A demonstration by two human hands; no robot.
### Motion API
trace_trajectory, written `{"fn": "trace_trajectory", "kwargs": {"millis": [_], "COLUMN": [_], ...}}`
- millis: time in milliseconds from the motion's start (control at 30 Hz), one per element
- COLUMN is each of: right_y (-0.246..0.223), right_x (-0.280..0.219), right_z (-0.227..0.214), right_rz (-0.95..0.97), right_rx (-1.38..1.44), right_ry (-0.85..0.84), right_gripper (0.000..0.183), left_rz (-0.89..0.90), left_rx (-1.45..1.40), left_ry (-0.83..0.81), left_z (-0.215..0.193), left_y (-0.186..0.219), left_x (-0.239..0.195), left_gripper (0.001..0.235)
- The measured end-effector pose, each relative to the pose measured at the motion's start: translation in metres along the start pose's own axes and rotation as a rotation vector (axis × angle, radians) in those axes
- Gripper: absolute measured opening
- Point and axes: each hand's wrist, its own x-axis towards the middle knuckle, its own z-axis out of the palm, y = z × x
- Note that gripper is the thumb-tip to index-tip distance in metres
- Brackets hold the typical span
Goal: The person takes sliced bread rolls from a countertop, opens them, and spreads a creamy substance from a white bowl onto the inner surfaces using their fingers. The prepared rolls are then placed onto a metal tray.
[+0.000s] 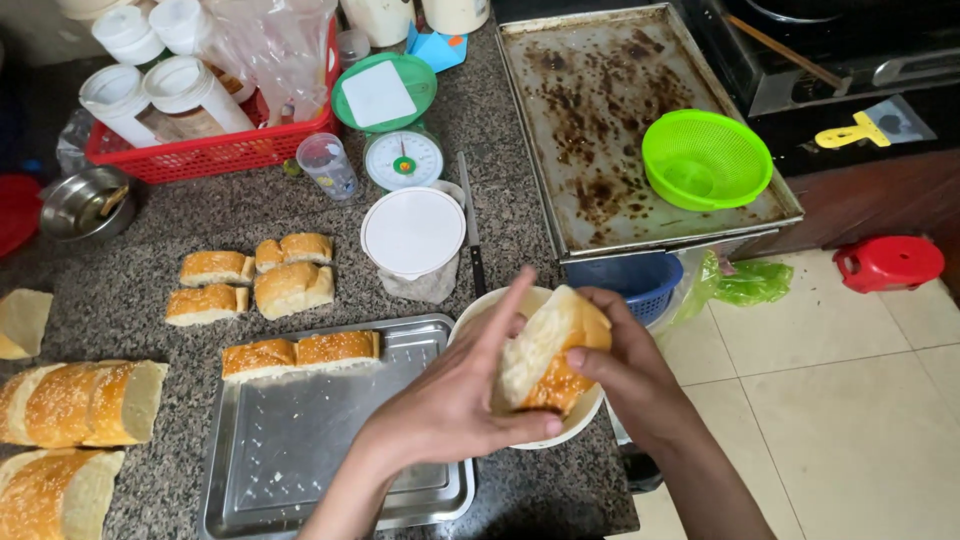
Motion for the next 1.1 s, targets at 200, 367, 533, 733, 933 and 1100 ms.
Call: {"fn": "trace_trajectory", "kwargs": {"millis": [200, 367, 533, 733, 933, 1100], "right_y": [0.000, -0.010, -0.019, -0.006, -0.003, 0.000], "right_x": [-0.001, -0.002, 0.000, -0.001, -0.008, -0.004], "right_z": [-0.007, -0.013, -0.031, -0.051, -0.059, -0.048], "right_rz": [-0.070, -0.146, -0.173, -0.145, -0.115, -0.077], "right_rx": [-0.025, -0.155, 0.041, 0.040, 0.033, 0.040], "right_ry": [-0.085, 0.054, 0.369, 0.422, 0.451, 0.441], "right_gripper": [0.082, 0.077, 0.046, 0.043, 0.040, 0.034], "left_rz": [0.066, 0.013, -0.271, -0.396, -0.440, -0.480], "left_rx": [0.152, 0.216, 0.501, 0.804, 0.818, 0.849], "left_ry": [-0.162, -0.158, -0.181, -0.310, -0.334, -0.335], "left_z": [-0.016, -0.007, 0.034, 0.105, 0.090, 0.129], "left_y": [0.016, -0.007, -0.067, -0.124, -0.079, -0.167], "left_x": [0.023, 0.036, 0.067, 0.100, 0.093, 0.103], "left_gripper": [0.121, 0.108, 0.108, 0.096, 0.087, 0.077]}}
